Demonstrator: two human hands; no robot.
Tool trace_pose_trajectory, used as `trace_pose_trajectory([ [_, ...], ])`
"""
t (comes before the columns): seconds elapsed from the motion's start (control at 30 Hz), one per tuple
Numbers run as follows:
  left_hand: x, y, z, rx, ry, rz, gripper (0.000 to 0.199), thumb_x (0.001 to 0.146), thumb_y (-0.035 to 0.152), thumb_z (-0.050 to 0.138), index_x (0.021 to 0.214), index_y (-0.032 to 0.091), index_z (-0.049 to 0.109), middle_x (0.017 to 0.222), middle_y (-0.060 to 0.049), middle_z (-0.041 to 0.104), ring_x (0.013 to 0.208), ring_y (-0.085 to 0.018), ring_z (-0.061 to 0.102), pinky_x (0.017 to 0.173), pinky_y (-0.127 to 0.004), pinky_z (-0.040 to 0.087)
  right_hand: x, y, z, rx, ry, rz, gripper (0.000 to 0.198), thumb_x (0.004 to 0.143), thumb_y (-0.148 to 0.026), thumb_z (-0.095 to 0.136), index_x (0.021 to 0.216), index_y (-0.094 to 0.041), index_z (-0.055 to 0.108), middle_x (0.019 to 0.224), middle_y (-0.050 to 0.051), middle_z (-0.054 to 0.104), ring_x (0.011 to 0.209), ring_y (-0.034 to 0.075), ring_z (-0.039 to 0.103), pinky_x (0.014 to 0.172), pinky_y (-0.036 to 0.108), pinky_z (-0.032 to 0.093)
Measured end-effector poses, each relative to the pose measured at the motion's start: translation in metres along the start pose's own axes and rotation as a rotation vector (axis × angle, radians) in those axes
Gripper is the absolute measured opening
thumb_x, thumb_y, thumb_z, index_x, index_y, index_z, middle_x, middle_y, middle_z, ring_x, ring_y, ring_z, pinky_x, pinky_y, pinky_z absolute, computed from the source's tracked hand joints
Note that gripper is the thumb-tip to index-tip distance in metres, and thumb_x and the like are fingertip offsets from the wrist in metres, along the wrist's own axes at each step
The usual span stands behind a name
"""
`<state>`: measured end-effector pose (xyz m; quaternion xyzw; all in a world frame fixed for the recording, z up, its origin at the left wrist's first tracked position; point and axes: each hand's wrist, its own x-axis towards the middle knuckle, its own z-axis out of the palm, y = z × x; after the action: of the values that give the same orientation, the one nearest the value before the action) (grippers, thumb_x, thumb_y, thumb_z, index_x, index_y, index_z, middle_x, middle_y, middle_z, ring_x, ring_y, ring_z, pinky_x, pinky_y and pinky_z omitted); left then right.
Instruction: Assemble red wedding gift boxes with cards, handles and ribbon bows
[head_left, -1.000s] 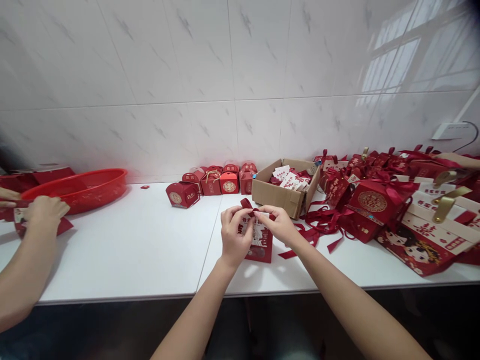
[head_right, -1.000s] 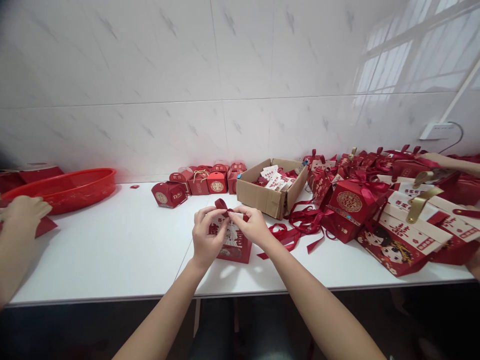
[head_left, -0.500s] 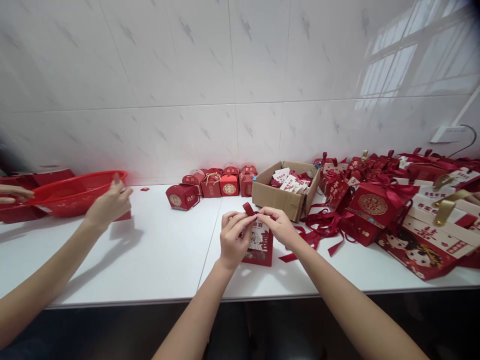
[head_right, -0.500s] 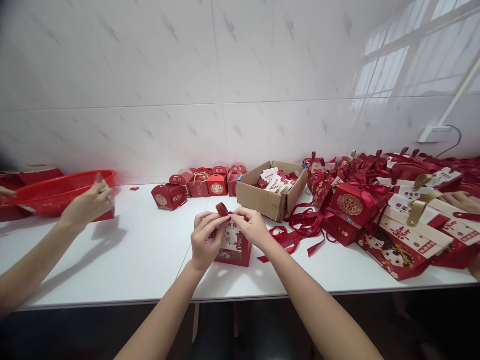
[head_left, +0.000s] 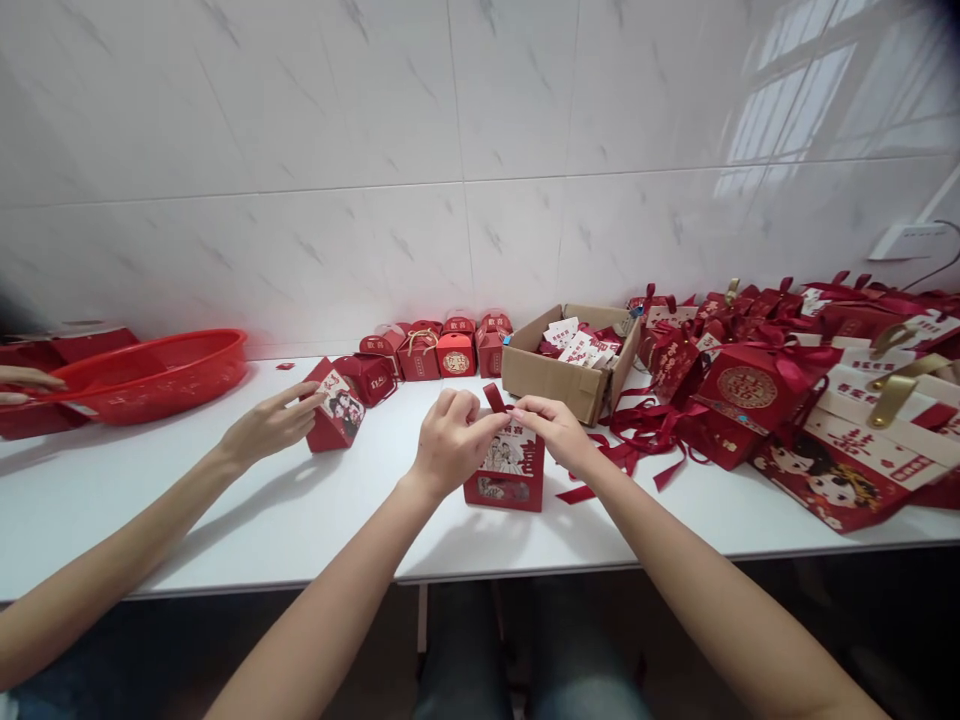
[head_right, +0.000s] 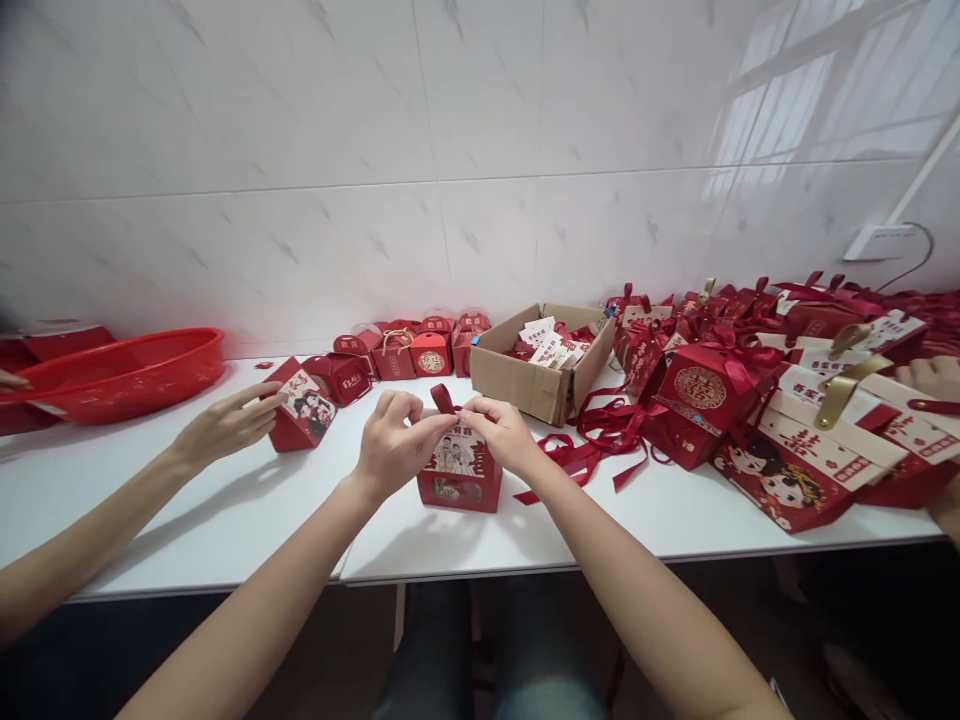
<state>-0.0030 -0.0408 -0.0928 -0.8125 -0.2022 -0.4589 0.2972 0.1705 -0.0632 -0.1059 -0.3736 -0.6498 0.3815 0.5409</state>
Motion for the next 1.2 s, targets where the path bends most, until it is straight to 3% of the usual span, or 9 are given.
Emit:
trace_pose_trajectory([
  [0.17,0.004,-0.001,-0.001,0.012,-0.104,0.015,0.014,0.082,0.018,0.058,0.080,0.023,0.070,0.068,-0.002,0.037,0.068,-0.016,0.036,0.058,-0.025,0.035,-0.001,0.001,-0.002,-0.044,0.000,-0.020,0.022,0.080,-0.036,0.052,0.070,-0.018,0.059,0.066,-0.002,0.051,0.065,0.013,0.045,0.064,0.025,0.035],
  [0.4,-0.015,-0.001,0.011,0.013,0.118,0.052,0.018,0.077,0.007,0.059,0.081,0.023,0.067,0.063,0.000,0.040,0.063,-0.013,0.038,0.057,-0.023,0.037,0.001,0.004,-0.001,-0.101,0.033,-0.007,0.022,0.079,-0.035,0.054,0.073,-0.017,0.066,0.072,0.001,0.063,0.071,0.016,0.054,0.067,0.027,0.039],
  [0.53,-0.025,-0.002,0.018,-0.020,0.125,0.026,0.021,0.079,0.007,0.059,0.087,0.024,0.068,0.064,0.000,0.045,0.064,-0.013,0.043,0.059,-0.023,0.040,0.002,0.003,0.000,-0.094,0.058,-0.012,0.024,0.078,-0.035,0.055,0.077,-0.017,0.070,0.077,0.003,0.067,0.075,0.018,0.057,0.070,0.028,0.041],
  [0.67,-0.027,0.004,0.017,-0.178,0.070,-0.119,0.024,0.080,0.011,0.060,0.099,0.024,0.067,0.076,-0.002,0.056,0.073,-0.014,0.050,0.066,-0.026,0.045,0.002,0.004,0.002,-0.092,0.061,-0.030,0.025,0.079,-0.036,0.055,0.075,-0.017,0.070,0.074,0.003,0.066,0.074,0.018,0.057,0.069,0.029,0.042],
  [0.8,-0.021,0.013,0.015,-0.300,0.064,-0.310,0.025,0.081,0.014,0.061,0.102,0.026,0.067,0.081,-0.002,0.058,0.079,-0.014,0.052,0.071,-0.028,0.046,0.002,0.005,0.002,-0.080,0.063,-0.028,0.025,0.078,-0.036,0.055,0.078,-0.017,0.071,0.078,0.004,0.068,0.076,0.019,0.058,0.071,0.030,0.043],
  [1.2,-0.013,0.027,0.009,-0.367,0.090,-0.472,0.014,0.081,0.019,0.062,0.092,0.023,0.070,0.084,-0.003,0.065,0.082,-0.016,0.055,0.075,-0.032,0.048,0.003,0.008,0.000,-0.082,0.066,-0.018,0.027,0.077,-0.039,0.056,0.075,-0.016,0.070,0.073,0.003,0.065,0.072,0.018,0.056,0.070,0.030,0.043],
])
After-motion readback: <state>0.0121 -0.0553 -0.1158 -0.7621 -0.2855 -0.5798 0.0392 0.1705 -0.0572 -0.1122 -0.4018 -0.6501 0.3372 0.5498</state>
